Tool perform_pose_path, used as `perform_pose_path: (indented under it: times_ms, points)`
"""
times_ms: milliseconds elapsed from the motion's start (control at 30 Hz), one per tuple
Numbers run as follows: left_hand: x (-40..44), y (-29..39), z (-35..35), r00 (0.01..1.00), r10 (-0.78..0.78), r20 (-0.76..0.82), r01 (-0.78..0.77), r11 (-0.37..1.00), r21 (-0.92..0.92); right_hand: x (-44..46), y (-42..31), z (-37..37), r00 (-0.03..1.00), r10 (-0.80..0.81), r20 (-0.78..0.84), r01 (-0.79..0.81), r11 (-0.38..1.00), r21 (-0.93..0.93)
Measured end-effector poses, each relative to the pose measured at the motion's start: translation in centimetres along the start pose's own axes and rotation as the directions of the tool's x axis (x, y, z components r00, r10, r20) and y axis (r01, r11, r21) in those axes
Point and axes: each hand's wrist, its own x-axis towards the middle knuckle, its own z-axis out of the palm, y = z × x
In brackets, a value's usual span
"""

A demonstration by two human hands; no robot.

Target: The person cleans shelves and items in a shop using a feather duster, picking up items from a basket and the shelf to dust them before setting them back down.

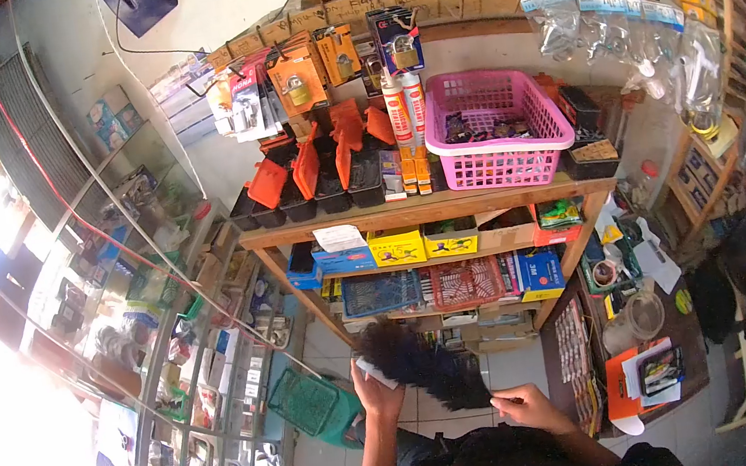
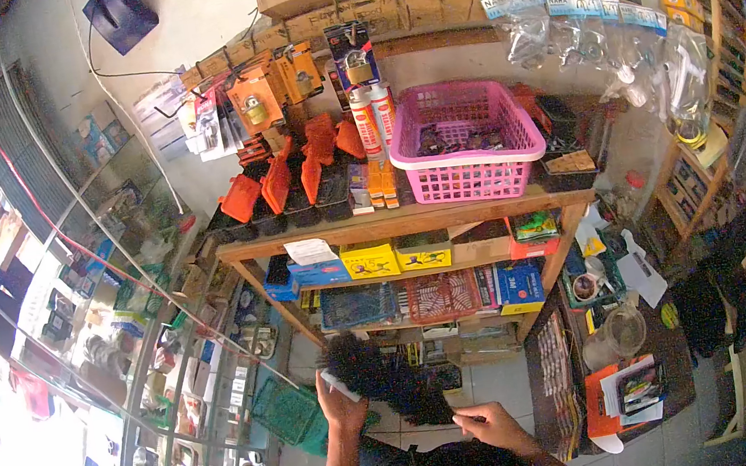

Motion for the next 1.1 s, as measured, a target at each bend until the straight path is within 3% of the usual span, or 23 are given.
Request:
perform_pose_path:
  times_ms: [67, 167, 267, 300, 333, 367, 433, 467, 567, 667, 767, 833, 900, 933, 1000, 1100]
  points:
    - [1.3, 0.4, -2.3, 0.992, 0.038, 0.12, -0.035, 0.999, -0.028, 0.1, -0.3, 0.2, 0.994, -0.001, 0.112, -0.005, 0.998, 0.056]
    - [-0.5, -0.4, 1.6, 0.995, 0.093, -0.039, -0.09, 0.994, 0.058, -0.1, 0.7, -0.3, 0.993, -0.115, 0.033, 0.113, 0.992, 0.05]
    - [-2.6, 0.5, 5.1, 0.986, 0.126, -0.112, -0.119, 0.991, 0.065, -0.3, -1.7, 0.1, 0.999, -0.016, 0.031, 0.015, 1.0, 0.02]
    - [-2.9, 0.7, 5.3, 0.981, 0.137, -0.137, -0.13, 0.99, 0.062, -0.2, -1.7, 0.2, 0.995, -0.017, 0.099, 0.015, 1.0, 0.021]
    - [-2.6, 1.3, 2.9, 0.987, 0.162, 0.017, -0.163, 0.986, 0.033, -0.1, -1.6, 0.3, 0.986, -0.018, 0.166, 0.015, 1.0, 0.02]
    - [-3.5, 1.1, 0.4, 0.984, 0.176, 0.013, -0.176, 0.984, 0.004, -0.1, -1.6, 0.2, 0.973, -0.017, 0.231, 0.013, 1.0, 0.017]
    - [-5.3, 1.3, 0.8, 0.979, 0.203, 0.009, -0.203, 0.978, -0.05, 0.2, -0.4, 0.6, 0.971, -0.108, 0.212, 0.109, 0.994, 0.008]
    - [-5.5, 1.6, 0.7, 0.949, 0.266, -0.169, -0.262, 0.964, 0.048, 0.3, -0.1, 0.6, 0.968, -0.153, 0.201, 0.156, 0.988, 0.0]
    - [-8.7, 1.5, 4.3, 0.927, 0.252, -0.279, -0.272, 0.962, -0.033, -0.6, -1.7, 1.1, 0.965, -0.026, 0.259, 0.027, 1.0, -0.002]
    - [-11.0, 0.7, 2.4, 0.955, 0.276, -0.107, -0.286, 0.953, -0.098, -0.6, -0.4, 1.0, 0.932, -0.002, 0.364, 0.017, 0.999, -0.036]
    - [-11.8, 1.0, 2.1, 0.876, 0.399, -0.271, -0.396, 0.916, 0.07, -0.3, -0.4, 1.0, 0.932, 0.047, 0.36, -0.032, 0.998, -0.047]
    - [-13.3, 0.9, 0.1, 0.856, 0.401, -0.327, -0.414, 0.91, 0.032, -0.2, -1.1, 1.2, 0.927, 0.067, 0.369, -0.044, 0.996, -0.071]
    - [-14.6, 0.2, -0.7, 0.81, 0.43, -0.397, -0.449, 0.892, 0.05, 0.1, 0.5, 1.0, 0.853, 0.16, 0.497, -0.087, 0.982, -0.166]
    - [-15.1, -0.6, -0.2, 0.819, 0.481, -0.313, -0.514, 0.857, -0.026, 0.2, 0.6, 1.1, 0.824, 0.178, 0.539, -0.091, 0.979, -0.184]
    - [-16.9, -0.9, 0.7, 0.751, 0.507, -0.423, -0.566, 0.824, -0.015, 0.1, 1.1, 1.5, 0.783, 0.186, 0.593, -0.083, 0.977, -0.197]
    - [-19.4, -0.1, 3.9, 0.701, 0.498, -0.511, -0.555, 0.83, 0.047, 0.1, -0.2, 2.6, 0.827, 0.175, 0.534, -0.116, 0.983, -0.142]
